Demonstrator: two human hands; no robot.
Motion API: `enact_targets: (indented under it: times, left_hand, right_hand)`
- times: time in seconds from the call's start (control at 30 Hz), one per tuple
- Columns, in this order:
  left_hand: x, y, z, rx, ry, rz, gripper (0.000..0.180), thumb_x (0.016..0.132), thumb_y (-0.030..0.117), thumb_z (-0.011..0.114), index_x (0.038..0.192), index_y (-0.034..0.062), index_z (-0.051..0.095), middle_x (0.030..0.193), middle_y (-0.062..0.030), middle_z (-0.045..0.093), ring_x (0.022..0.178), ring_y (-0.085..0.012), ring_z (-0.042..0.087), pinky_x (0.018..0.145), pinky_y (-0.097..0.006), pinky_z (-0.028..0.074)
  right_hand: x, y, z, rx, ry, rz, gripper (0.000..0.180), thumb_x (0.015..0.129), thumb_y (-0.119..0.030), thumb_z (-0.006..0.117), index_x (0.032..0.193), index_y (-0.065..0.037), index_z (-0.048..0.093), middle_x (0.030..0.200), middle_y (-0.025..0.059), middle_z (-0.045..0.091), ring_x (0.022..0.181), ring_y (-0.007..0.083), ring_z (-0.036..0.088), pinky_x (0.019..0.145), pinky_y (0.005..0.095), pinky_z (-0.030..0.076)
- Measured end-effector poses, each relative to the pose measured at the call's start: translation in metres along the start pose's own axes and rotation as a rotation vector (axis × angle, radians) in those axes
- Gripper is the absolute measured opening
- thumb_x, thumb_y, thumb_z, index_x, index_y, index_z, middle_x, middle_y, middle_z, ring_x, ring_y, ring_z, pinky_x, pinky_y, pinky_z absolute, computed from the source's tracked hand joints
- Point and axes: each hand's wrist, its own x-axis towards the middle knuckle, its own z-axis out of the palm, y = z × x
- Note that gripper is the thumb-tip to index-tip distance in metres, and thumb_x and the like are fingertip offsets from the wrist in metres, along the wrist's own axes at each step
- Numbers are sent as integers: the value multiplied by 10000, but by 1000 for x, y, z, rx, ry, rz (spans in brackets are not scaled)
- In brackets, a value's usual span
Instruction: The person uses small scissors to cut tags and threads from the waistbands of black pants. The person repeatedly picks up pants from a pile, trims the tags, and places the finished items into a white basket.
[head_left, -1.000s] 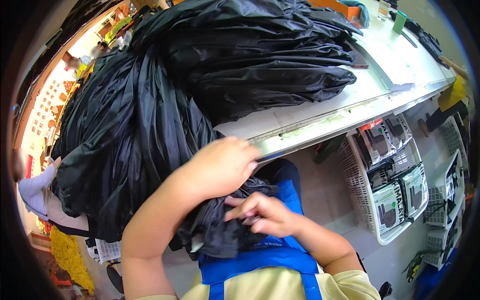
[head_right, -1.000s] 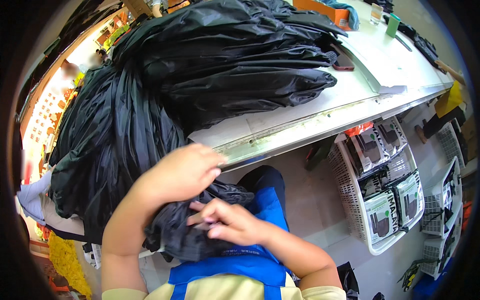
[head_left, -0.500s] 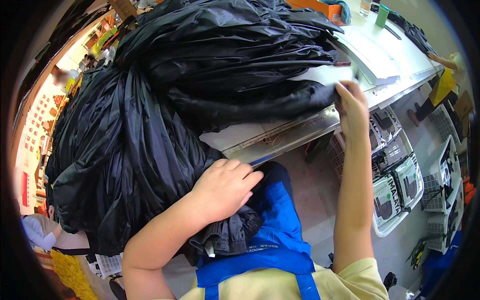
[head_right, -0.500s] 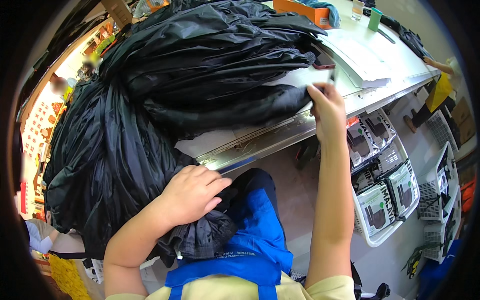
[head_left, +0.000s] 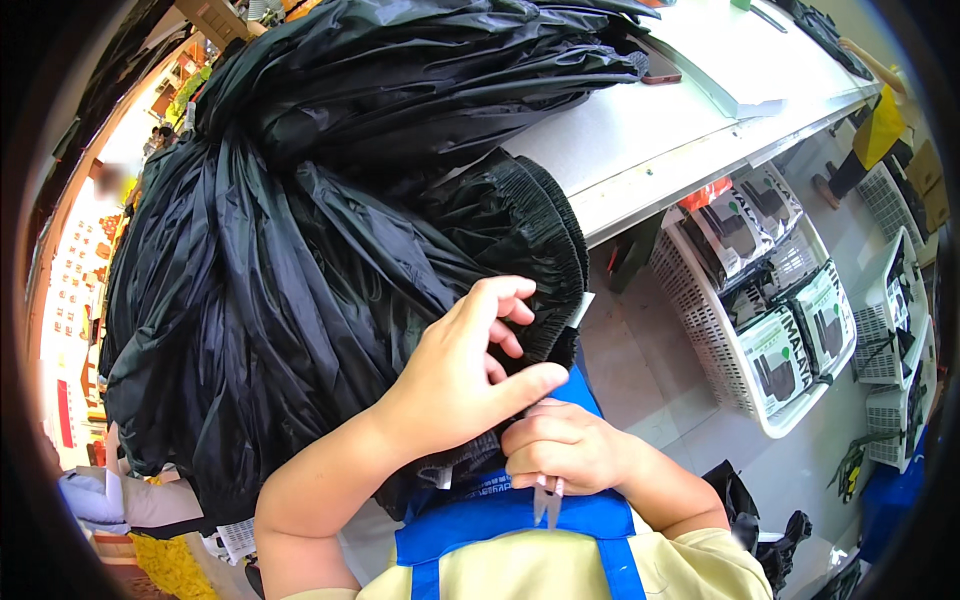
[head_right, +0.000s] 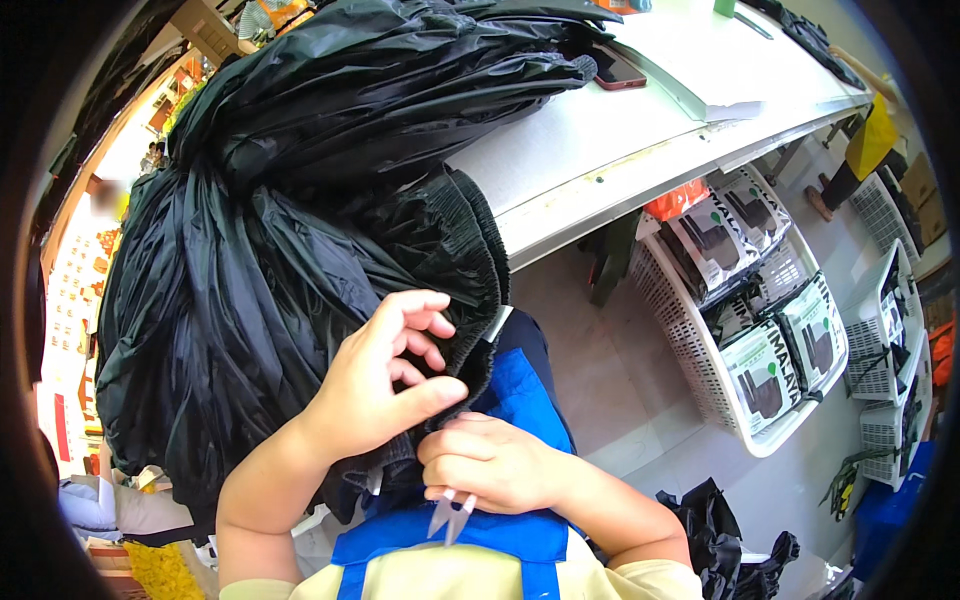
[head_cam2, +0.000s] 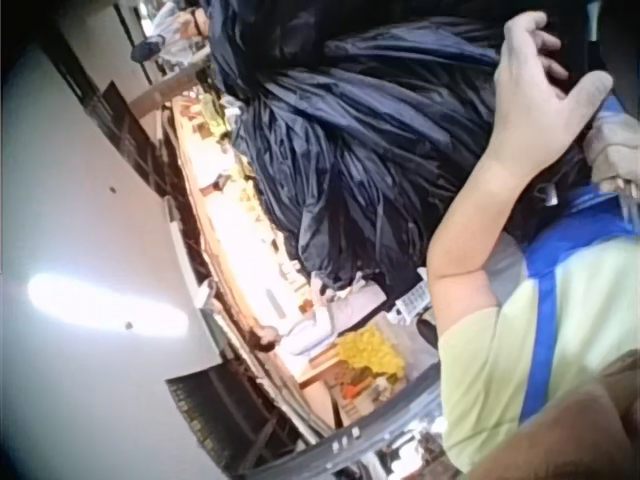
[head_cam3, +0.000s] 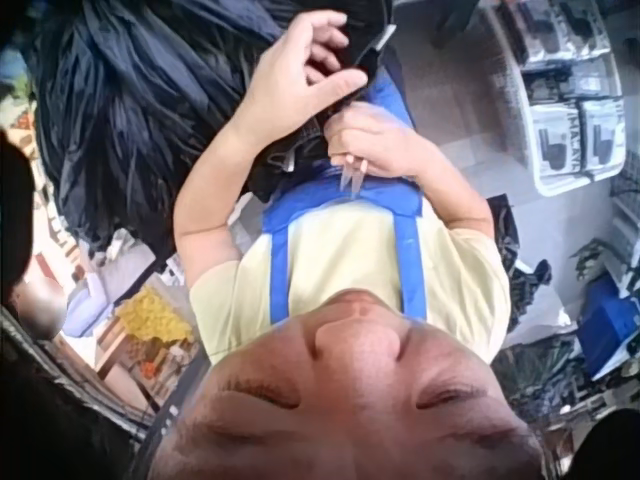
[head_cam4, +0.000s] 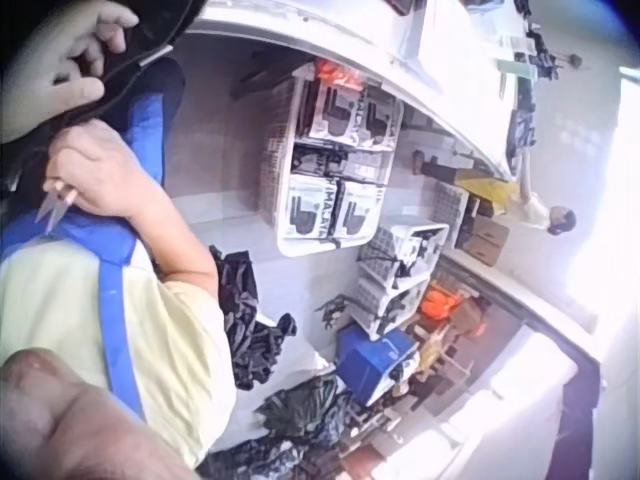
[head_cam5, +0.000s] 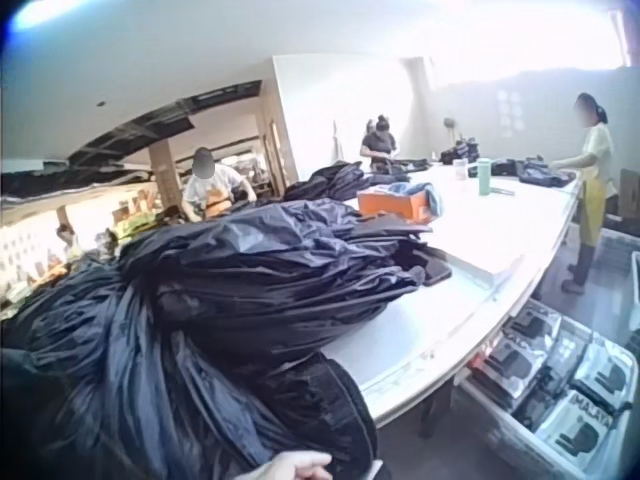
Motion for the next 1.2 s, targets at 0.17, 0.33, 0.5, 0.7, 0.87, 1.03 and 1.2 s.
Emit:
enact_targets:
  times: [0.17, 0.33, 0.5, 0.7, 0.87, 1.03, 1.2]
  left_hand:
    - [1, -2, -2, -44, -8, -98, 581, 778, -33, 574, 1300, 70, 342, 1030, -144, 594, 879, -162, 603, 757, -269, 501]
    - [-3, -13, 1, 164, 16, 213, 515, 723, -122, 503, 1192, 90, 482, 1114, -180, 522, 965, -310, 569, 868, -326, 465]
    - [-3, -12, 15, 718, 216, 380, 564, 698, -109, 525, 1219, 106, 529, 1189, -128, 492, 1132, -288, 486, 913, -333, 427]
    - [17, 19, 3, 675, -30, 457, 660, 650, 158, 683, 1280, 138, 487, 1116, -57, 568, 1045, -255, 532, 1023, -444, 287]
    - [26, 37, -5, 853, -162, 411, 355, 591, 222, 745, 908, 107, 633, 981, -53, 552, 1009, -229, 489, 919, -416, 310]
    - [31, 20, -14, 635, -273, 337, 319, 609, 230, 764, 843, 71, 617, 880, -47, 575, 1007, -220, 500, 908, -375, 300]
    - [32, 4, -21, 405, -257, 191, 332, 625, 146, 756, 897, 20, 614, 887, -55, 567, 894, -195, 550, 849, -309, 368]
  right_hand:
    - [2, -4, -2, 61, -2, 11, 140, 814, -110, 636, 926, -40, 590, 952, 103, 564, 801, 273, 580, 676, 357, 460]
    - [-26, 10, 5, -33, 916, 275, 264, 788, -79, 679, 973, -46, 494, 839, 26, 461, 577, 77, 383, 520, 221, 328]
    - [-22, 12, -3, 404, 837, 811, 272, 788, 17, 643, 1023, -47, 523, 666, -75, 417, 555, -6, 331, 497, 173, 267]
    - [-21, 9, -11, 568, 817, 389, 307, 854, 105, 499, 1108, -33, 397, 976, 115, 589, 958, 153, 579, 862, 277, 438]
    - [-12, 2, -40, 448, 595, 403, 320, 851, 97, 512, 1087, -40, 344, 968, 129, 587, 886, 113, 555, 787, 237, 437]
    - [5, 11, -54, 648, 562, 417, 317, 848, 60, 538, 1086, -35, 352, 922, 139, 621, 854, 124, 572, 743, 245, 438]
    - [11, 22, -53, 749, 553, 393, 321, 834, 82, 536, 1079, -46, 373, 918, 148, 627, 849, 146, 589, 772, 274, 451]
